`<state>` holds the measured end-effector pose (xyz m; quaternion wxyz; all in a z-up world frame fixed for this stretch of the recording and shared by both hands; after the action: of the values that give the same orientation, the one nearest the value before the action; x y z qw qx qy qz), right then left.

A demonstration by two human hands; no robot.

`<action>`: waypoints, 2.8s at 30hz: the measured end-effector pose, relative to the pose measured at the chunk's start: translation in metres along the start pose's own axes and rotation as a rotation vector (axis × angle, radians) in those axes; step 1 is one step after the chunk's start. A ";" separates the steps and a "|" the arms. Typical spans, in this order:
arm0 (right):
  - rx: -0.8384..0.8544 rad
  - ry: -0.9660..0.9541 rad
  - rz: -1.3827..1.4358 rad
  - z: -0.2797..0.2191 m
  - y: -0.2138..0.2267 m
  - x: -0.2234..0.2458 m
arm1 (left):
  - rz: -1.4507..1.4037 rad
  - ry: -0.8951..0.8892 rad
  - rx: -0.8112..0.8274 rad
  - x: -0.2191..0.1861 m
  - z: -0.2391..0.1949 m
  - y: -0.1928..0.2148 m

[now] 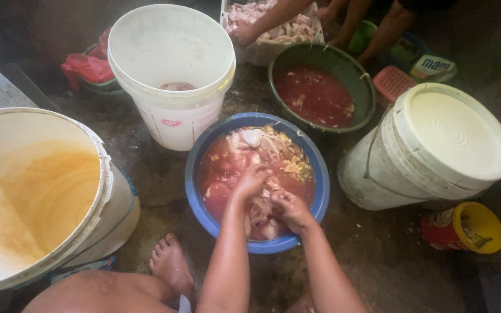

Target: The person washes pieces of raw meat by hand in a blue basin filled with reddish water. They repeatedly submerge, rub, and lift the meat pieces to clean them. Another person is visible in the background performing a similar task in a separate basin.

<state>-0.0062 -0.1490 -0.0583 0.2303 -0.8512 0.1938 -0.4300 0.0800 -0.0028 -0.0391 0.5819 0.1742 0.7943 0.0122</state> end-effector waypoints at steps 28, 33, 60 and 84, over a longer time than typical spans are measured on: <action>-0.085 0.444 -0.602 -0.008 -0.007 0.043 | -0.096 0.170 0.493 0.004 -0.052 -0.034; -0.119 0.515 -0.388 -0.014 -0.003 0.045 | -0.472 0.152 0.335 0.016 -0.053 -0.046; -0.422 0.409 -0.307 0.007 0.031 -0.002 | 0.088 0.169 -0.760 0.056 -0.039 0.001; -0.465 0.578 -0.705 -0.001 0.007 0.016 | 0.202 -0.031 -0.601 0.059 -0.018 -0.040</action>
<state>0.0013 -0.1633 -0.0515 -0.1872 -0.7397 0.0411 -0.6451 0.0375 -0.0196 -0.0965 0.6152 0.0726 0.7249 0.3013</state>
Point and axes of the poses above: each hand's wrist, its own z-axis towards the middle knuckle, its own y-axis out of the back of the hand, x = y × z, the point moved 8 cm from there along z, towards the middle knuckle, and after that the axes turned 14 degrees about z, right-handed, at the moved point
